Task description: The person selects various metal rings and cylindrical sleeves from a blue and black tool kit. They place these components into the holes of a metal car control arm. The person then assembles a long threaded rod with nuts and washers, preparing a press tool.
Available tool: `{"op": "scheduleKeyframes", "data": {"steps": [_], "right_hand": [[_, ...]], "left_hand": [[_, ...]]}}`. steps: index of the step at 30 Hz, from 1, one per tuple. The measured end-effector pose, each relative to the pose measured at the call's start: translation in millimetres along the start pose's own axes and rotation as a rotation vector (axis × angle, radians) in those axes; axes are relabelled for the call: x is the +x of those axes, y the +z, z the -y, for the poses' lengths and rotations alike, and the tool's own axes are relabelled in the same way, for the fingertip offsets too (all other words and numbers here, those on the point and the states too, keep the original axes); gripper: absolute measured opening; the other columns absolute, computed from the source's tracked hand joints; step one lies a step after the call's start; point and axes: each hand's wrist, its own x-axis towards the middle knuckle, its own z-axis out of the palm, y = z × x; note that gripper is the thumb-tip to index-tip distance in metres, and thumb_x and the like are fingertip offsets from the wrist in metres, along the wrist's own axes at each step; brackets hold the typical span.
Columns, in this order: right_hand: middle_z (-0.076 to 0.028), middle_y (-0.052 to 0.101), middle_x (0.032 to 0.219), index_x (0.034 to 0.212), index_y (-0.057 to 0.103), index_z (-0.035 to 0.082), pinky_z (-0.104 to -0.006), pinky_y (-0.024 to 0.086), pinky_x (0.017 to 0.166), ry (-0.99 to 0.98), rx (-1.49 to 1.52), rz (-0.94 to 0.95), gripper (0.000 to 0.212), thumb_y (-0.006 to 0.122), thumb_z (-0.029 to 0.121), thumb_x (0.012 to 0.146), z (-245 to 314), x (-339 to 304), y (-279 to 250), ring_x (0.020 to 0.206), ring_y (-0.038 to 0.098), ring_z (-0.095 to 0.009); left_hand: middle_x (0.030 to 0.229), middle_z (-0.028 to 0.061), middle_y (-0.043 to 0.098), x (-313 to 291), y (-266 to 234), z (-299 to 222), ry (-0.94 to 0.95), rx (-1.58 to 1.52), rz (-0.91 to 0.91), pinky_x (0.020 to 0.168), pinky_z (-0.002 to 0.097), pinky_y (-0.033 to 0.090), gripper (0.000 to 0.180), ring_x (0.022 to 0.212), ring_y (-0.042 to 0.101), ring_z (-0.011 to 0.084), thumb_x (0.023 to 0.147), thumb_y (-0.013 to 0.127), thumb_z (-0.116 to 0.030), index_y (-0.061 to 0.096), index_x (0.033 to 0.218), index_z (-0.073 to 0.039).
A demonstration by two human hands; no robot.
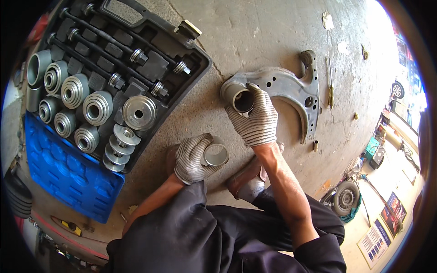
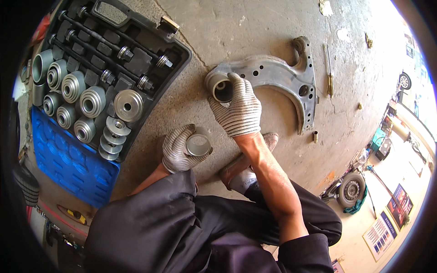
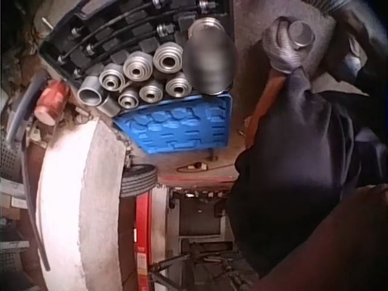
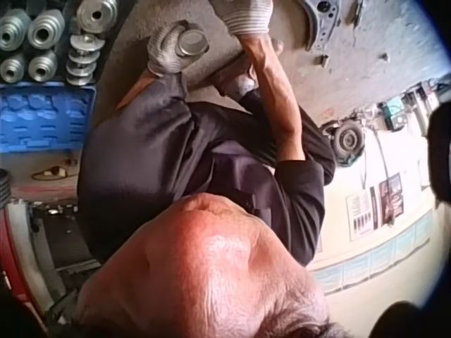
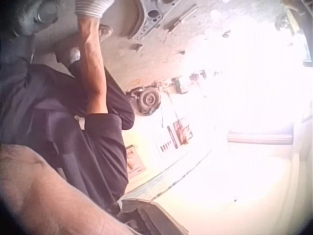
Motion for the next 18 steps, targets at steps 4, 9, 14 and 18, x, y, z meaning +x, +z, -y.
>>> {"op": "scheduleKeyframes", "data": {"steps": [4,9,14,18], "right_hand": [[-0.021,0.075,0.124,0.141,0.062,0.002,-0.0408,0.062,0.095,0.099,0.051,-0.043,0.078,0.098,0.021,0.074,-4,-4,13,0.110,0.076,-0.035],[-0.021,0.075,0.123,0.141,0.062,0.002,-0.0405,0.062,0.096,0.071,0.060,-0.124,0.076,0.095,0.017,0.075,-9,-9,19,0.112,0.076,-0.035],[-0.022,0.072,0.116,0.135,0.062,0.001,-0.0455,0.061,0.090,-0.012,0.043,-0.129,0.068,0.092,0.015,0.075,-11,-5,24,0.104,0.073,-0.041],[-0.020,0.074,0.118,0.136,0.064,0.002,-0.0429,0.062,0.093,0.019,0.032,-0.092,0.071,0.095,0.018,0.074,-10,-2,23,0.107,0.075,-0.038]], "left_hand": [[0.119,0.0202,0.073,7,-2,1,0.071,0.044,-0.035,0.088,0.0453,0.061,0.080,0.100,0.075,0.0372,0.068,0.103,-0.041,0.067,0.125,0.003],[0.119,0.0200,0.073,11,-2,1,0.067,0.039,0.002,0.088,0.0452,0.060,0.081,0.101,0.075,0.0375,0.068,0.103,-0.041,0.066,0.126,0.003],[0.118,0.0198,0.073,9,-2,2,0.049,0.043,0.003,0.087,0.0452,0.061,0.081,0.099,0.075,0.0372,0.067,0.104,-0.038,0.066,0.127,0.003],[0.118,0.0195,0.073,6,0,4,0.025,0.033,0.020,0.086,0.0448,0.061,0.081,0.097,0.075,0.0367,0.067,0.104,-0.037,0.067,0.127,0.003]]}}
